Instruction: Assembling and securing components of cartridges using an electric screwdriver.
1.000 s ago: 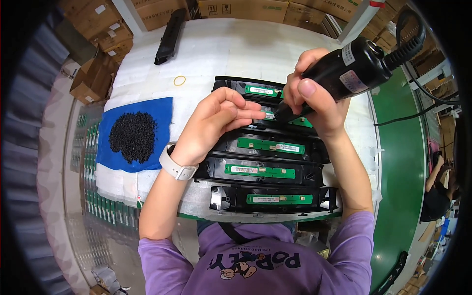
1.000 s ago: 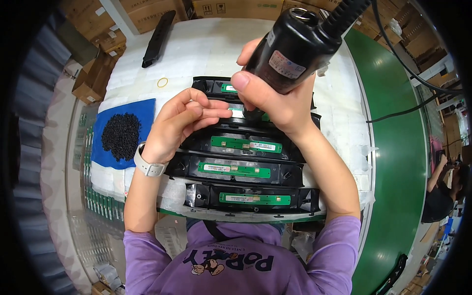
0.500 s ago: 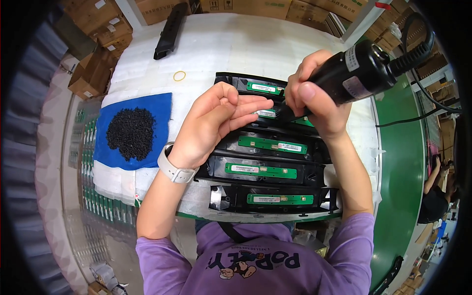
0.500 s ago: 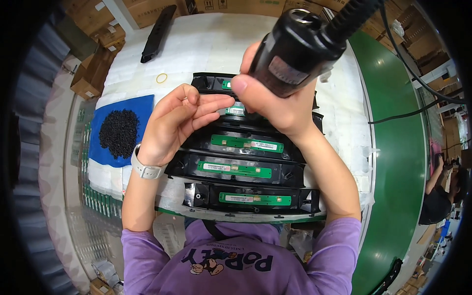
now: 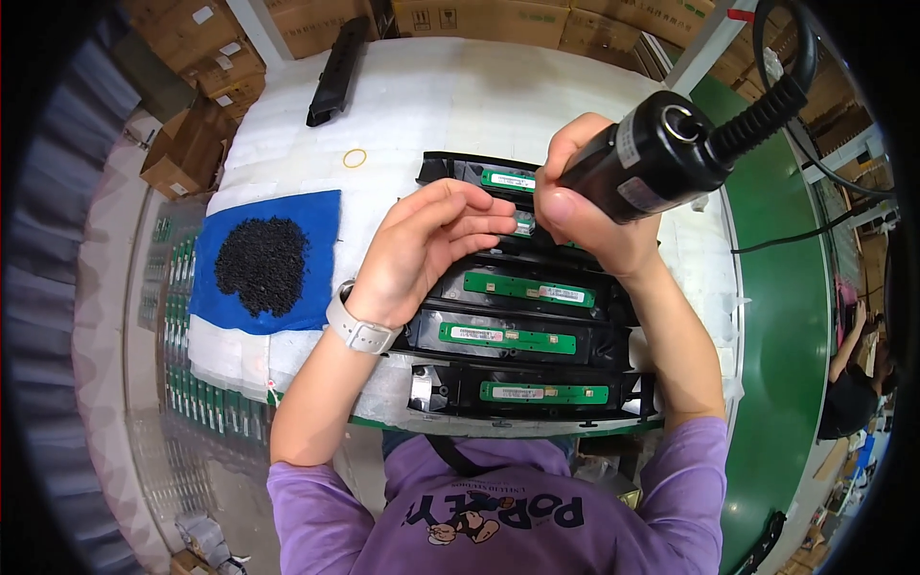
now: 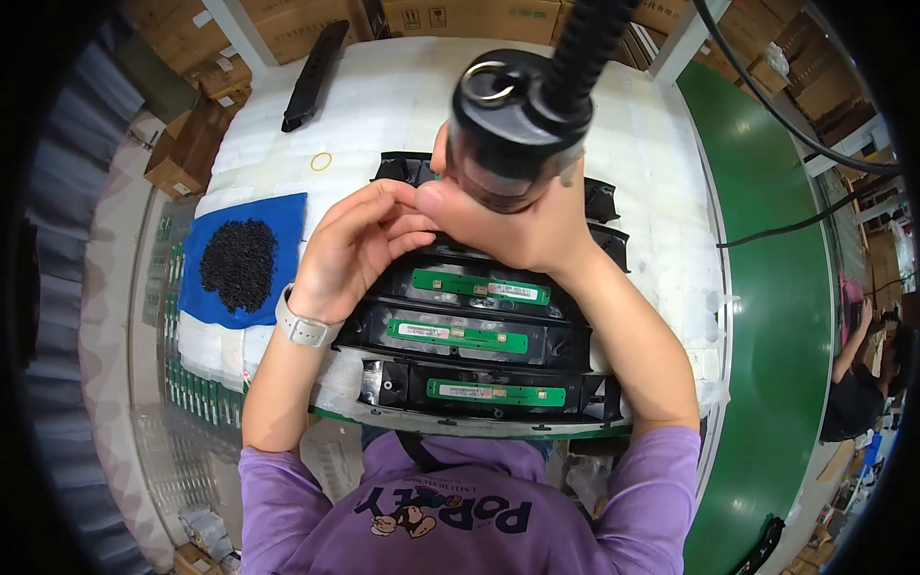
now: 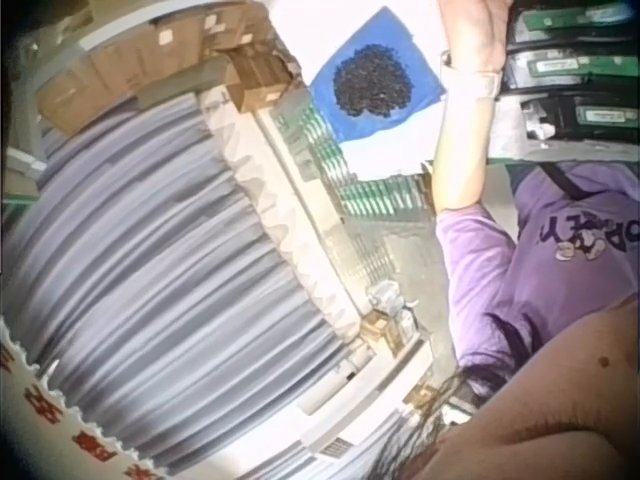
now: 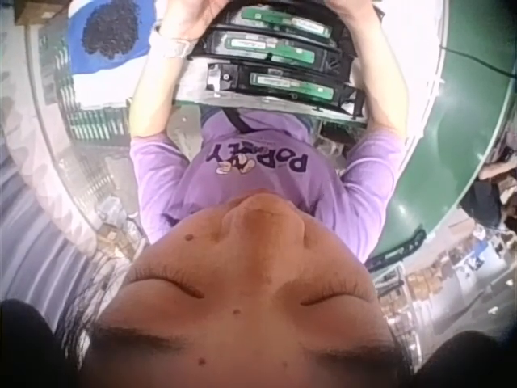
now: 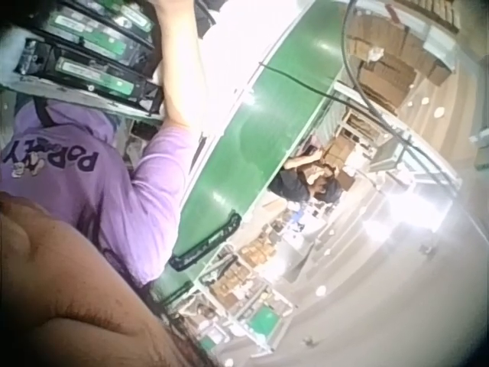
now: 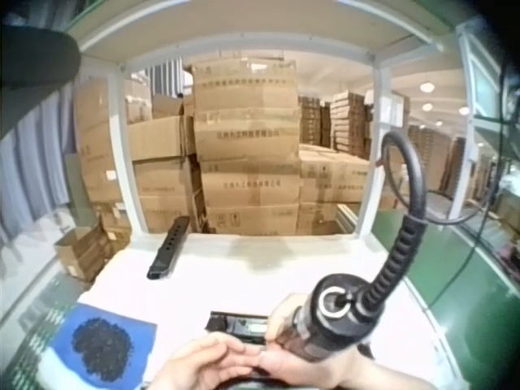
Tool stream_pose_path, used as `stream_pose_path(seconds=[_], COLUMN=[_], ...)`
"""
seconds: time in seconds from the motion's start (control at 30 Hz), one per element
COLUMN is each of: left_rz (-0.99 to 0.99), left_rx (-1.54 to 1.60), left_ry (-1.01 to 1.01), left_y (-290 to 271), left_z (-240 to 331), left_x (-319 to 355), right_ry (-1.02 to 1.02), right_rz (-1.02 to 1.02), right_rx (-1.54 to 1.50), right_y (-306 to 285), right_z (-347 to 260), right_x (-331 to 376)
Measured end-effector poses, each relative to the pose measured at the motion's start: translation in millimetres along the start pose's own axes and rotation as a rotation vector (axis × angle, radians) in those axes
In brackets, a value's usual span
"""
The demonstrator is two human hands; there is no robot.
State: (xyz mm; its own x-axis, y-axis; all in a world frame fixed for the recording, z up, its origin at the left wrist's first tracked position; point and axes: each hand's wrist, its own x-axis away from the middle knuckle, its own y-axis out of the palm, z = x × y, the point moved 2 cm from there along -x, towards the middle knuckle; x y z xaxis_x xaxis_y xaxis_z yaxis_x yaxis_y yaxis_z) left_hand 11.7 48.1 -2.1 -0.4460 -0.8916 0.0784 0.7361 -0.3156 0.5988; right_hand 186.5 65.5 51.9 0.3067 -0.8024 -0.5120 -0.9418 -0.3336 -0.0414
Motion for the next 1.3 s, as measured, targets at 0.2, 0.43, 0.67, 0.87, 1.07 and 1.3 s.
stream_pose_path(seconds=[0.2,0.43,0.67,0.87,1.07,1.3], left_rz=[-0.049,-0.156,-0.093,-0.055,-0.098,-0.128], left_rx=[0.216,0.246,0.015,-0.175,-0.336,-0.404], left_ry=[-0.036,-0.137,-0.176,-0.119,-0.008,0.054], left_y=[12.7,27.2,21.5,21.3,25.3,24.0], left_z=[-11.4,-19.1,-15.1,-15.9,-14.0,-13.3], left_x=[0.0,6.4,7.1,7.7,8.4,8.3], right_ry=[-0.201,-0.212,-0.304,-0.325,-0.298,-0.267], right_rz=[-0.204,-0.147,-0.096,-0.083,-0.131,-0.088], right_rx=[-0.709,-0.584,-0.629,-0.638,-0.673,-0.671], right_y=[-16.2,-5.5,-18.4,-36.4,-39.1,-37.5], right_z=[-24.4,-30.6,-37.9,-48.2,-47.9,-47.9], right_x=[-5.4,3.9,-0.6,-1.6,-2.2,-0.2])
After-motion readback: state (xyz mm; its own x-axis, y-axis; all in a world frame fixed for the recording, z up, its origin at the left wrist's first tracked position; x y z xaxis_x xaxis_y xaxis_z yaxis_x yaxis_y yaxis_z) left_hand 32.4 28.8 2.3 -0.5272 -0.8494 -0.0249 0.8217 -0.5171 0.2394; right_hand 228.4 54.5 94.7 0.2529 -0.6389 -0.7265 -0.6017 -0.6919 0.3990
